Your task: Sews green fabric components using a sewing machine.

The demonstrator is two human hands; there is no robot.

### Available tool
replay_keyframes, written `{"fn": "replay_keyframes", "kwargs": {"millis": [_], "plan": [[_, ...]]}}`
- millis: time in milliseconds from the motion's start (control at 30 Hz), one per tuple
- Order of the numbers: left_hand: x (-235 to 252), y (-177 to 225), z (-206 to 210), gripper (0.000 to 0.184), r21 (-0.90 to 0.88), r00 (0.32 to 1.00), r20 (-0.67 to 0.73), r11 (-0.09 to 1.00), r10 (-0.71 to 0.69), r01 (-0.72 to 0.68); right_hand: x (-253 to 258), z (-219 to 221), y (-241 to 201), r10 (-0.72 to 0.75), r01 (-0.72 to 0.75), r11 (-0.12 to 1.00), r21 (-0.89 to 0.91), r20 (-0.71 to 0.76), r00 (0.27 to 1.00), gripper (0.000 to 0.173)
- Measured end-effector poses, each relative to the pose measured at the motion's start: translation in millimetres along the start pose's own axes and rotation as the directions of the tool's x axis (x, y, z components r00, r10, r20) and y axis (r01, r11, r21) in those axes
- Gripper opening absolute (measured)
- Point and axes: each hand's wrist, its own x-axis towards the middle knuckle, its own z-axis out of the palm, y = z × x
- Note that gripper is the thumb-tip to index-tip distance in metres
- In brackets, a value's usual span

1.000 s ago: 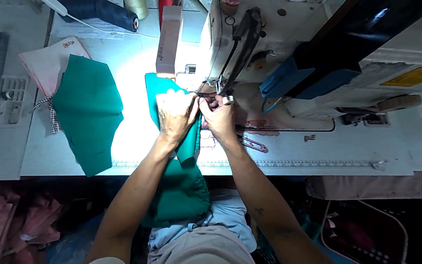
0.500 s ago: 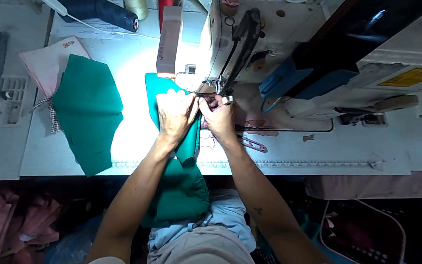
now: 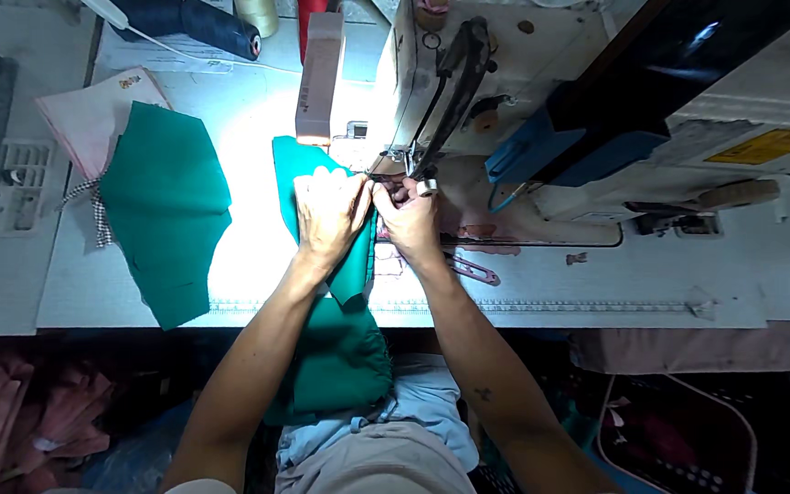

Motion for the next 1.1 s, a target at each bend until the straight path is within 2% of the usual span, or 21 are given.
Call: {"fn": "replay_keyframes", "kwargs": {"millis": [667,1100], "plan": [[-0.7,0.2,-0.9,0.017,-0.001,0.998,-0.052,1.0,0.018,-0.018,-1.0,-0.7,-0.8,-0.005,0.005,1.0,0.008,-0.003,1.0,0.032],[-0.9,-0.9,1.0,0.016,-0.08,0.993,-0.11,0.995,0.046,-0.055,-0.7,-2.0,-2.2,-0.008,0.008,1.0,0.025,0.004,1.0,0.031]]}}
